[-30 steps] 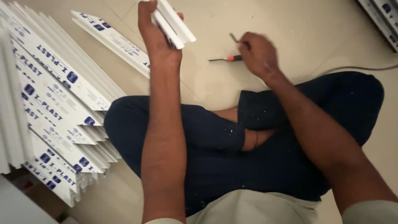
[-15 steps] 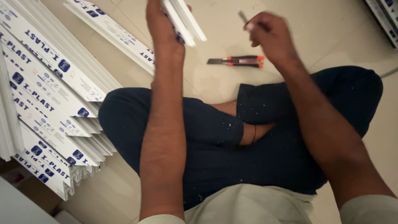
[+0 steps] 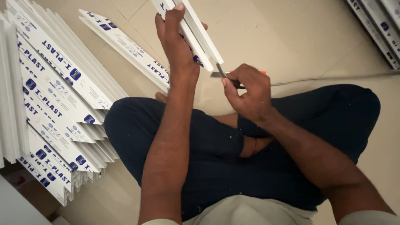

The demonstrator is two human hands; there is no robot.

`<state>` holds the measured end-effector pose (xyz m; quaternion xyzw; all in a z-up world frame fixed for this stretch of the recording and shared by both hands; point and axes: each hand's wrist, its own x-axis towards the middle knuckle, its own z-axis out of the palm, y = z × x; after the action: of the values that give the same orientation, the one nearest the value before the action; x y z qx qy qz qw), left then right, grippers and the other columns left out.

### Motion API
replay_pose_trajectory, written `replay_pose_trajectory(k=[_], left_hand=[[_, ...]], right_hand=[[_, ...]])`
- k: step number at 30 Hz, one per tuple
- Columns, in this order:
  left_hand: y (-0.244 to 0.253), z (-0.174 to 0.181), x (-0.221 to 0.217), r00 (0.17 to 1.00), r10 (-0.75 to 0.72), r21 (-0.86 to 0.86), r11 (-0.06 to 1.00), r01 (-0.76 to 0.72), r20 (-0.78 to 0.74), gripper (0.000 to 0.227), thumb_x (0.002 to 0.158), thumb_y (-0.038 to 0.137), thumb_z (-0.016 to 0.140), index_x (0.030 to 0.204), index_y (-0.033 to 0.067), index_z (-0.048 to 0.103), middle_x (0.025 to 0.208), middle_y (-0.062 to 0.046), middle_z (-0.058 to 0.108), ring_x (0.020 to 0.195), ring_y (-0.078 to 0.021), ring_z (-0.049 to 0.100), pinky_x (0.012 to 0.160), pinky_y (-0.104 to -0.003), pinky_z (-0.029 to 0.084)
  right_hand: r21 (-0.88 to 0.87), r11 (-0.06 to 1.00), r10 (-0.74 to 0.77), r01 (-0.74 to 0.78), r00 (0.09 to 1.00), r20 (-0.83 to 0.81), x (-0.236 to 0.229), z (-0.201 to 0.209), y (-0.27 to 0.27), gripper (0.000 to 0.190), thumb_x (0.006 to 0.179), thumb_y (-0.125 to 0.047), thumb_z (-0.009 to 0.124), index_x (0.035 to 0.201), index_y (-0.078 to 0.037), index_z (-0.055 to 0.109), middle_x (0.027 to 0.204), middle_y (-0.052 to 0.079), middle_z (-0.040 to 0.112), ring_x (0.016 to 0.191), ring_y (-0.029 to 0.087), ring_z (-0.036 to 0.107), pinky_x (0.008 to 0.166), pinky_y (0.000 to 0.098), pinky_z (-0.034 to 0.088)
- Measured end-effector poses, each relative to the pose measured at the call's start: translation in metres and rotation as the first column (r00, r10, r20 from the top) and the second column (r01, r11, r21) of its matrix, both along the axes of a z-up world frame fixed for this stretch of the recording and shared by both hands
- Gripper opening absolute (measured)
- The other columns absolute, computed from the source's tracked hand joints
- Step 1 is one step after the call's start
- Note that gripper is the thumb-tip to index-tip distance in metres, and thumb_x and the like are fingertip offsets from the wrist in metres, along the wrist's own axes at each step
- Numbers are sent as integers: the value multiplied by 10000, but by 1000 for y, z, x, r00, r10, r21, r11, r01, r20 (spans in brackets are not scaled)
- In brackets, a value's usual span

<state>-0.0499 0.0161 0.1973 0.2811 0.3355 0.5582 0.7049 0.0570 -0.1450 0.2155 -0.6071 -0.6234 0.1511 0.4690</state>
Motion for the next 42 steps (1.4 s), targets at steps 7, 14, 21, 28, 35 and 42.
replay_pose_trajectory(k=[7, 14, 21, 28, 35, 42], left_hand=[[-2, 0, 3, 1000, 15, 33, 999, -14, -24, 390, 922, 280, 673, 1155, 28, 489, 898, -102, 554, 703, -225, 668, 671, -389, 609], [-10, 1, 4, 1000, 28, 76, 997, -28, -1, 402, 940, 235, 669, 1207, 14, 465, 944, -123, 564, 748, -222, 658, 712, -401, 621], [-12, -14, 9, 997, 76, 224, 972, -66, -35, 477, 1007, 237, 689, 1336, -11, 448, 984, -138, 615, 795, -197, 662, 776, -357, 577], [-8, -15, 9, 995, 91, 164, 983, -85, -29, 547, 970, 267, 681, 1347, -39, 428, 969, -142, 619, 762, -190, 656, 707, -343, 576], [-10, -24, 11, 987, 144, 195, 972, -127, -77, 518, 1020, 242, 705, 1349, -67, 452, 1063, -142, 612, 909, -190, 622, 887, -358, 529], [4, -29, 6, 954, 242, 268, 945, -190, -179, 531, 995, 243, 717, 1358, -70, 487, 1165, -133, 607, 1091, -220, 566, 1059, -367, 428]], right_hand=[[65, 997, -46, 41, 996, 76, -1, 0, 1, 83, 916, 29, 761, 956, 39, 689, 821, 137, 669, 711, 230, 680, 617, 323, 528], [60, 995, -87, 81, 991, 102, -1, 3, 2, 80, 939, 26, 763, 965, 37, 689, 853, 147, 675, 742, 249, 698, 643, 334, 544], [13, 1000, -28, 27, 995, 94, -1, 6, 0, 77, 957, 18, 751, 987, 47, 686, 886, 158, 692, 777, 252, 716, 680, 326, 572], [-75, 989, -126, 124, 992, -16, 2, 1, 6, 39, 1024, -5, 718, 1015, 28, 699, 927, 132, 713, 823, 199, 744, 713, 302, 612], [-105, 988, -112, 109, 993, -26, 3, 4, 7, 70, 1006, -29, 741, 989, 23, 697, 908, 123, 708, 798, 195, 730, 704, 306, 598], [-192, 981, 2, 32, 985, 171, 15, 10, 7, 227, 987, -190, 740, 953, 34, 726, 797, 130, 687, 676, 214, 652, 611, 362, 513]])
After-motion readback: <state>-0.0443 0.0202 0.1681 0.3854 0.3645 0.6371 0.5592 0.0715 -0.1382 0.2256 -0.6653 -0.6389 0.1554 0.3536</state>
